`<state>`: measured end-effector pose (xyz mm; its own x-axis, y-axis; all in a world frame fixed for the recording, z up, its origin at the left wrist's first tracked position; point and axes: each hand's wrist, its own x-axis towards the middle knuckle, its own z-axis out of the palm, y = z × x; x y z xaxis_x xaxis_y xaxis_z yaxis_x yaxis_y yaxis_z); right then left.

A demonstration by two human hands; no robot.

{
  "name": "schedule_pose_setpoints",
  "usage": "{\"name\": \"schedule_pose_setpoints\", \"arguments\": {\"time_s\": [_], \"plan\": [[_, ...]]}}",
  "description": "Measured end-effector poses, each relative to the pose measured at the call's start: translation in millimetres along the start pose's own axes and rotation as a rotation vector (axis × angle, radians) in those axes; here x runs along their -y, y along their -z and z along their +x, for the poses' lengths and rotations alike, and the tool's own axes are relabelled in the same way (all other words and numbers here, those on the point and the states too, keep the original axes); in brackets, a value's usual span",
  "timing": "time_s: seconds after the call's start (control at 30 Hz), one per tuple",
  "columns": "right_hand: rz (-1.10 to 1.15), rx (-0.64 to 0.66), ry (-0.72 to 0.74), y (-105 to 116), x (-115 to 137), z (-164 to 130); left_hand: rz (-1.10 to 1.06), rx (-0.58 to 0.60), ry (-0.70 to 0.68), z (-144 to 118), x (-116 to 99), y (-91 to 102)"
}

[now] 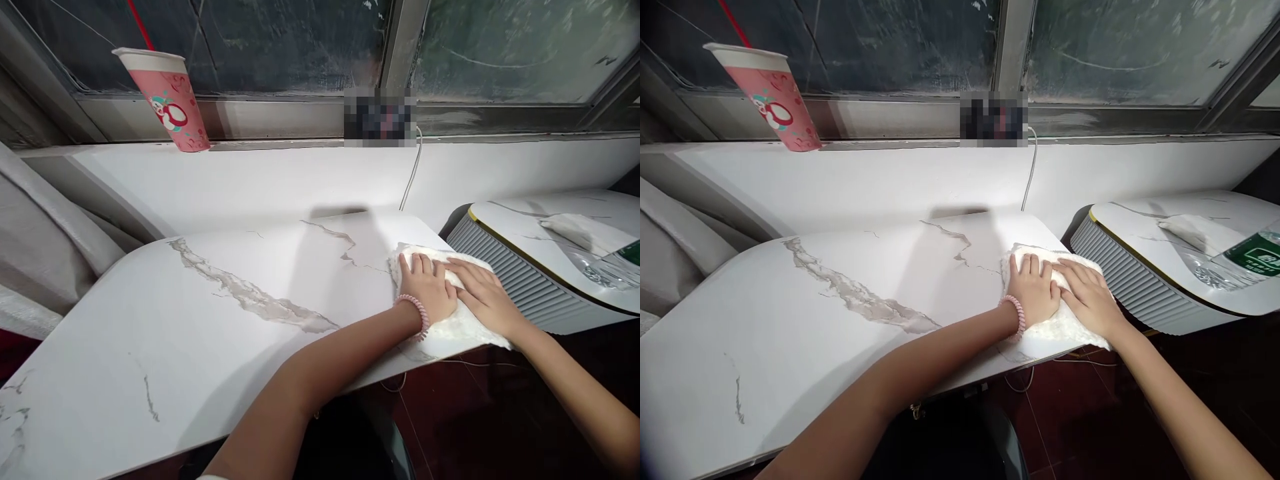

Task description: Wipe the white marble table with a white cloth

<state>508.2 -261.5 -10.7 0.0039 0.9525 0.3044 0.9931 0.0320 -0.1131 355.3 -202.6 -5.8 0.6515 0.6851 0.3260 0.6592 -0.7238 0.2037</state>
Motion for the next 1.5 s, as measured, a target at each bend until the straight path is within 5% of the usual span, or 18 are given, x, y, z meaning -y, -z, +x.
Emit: {"name": "schedule_pose_setpoints", "arguments": {"time_s": [0.47, 0.8, 1.17, 1.5], "plan": [[0.064, -0.01, 0.023, -38.3, -18.5, 130.0, -0.058, -0.07, 0.131, 97.5, 74.8, -24.3], [0.131, -0.031, 0.023, -55.6, -24.4, 184.2, -0.023, 0.045, 0.19, 135.7, 103.4, -22.9], [0.029, 0.004, -0.004, -49.0, -13.9, 156.9, -0.005, 0.058, 0.139, 116.6, 97.3, -18.8], [-0.019, -0.036, -0.011, -28.9, 28.4, 75.8, 0.06, -0.013, 0.029, 42.0, 70.2, -6.9]]}}
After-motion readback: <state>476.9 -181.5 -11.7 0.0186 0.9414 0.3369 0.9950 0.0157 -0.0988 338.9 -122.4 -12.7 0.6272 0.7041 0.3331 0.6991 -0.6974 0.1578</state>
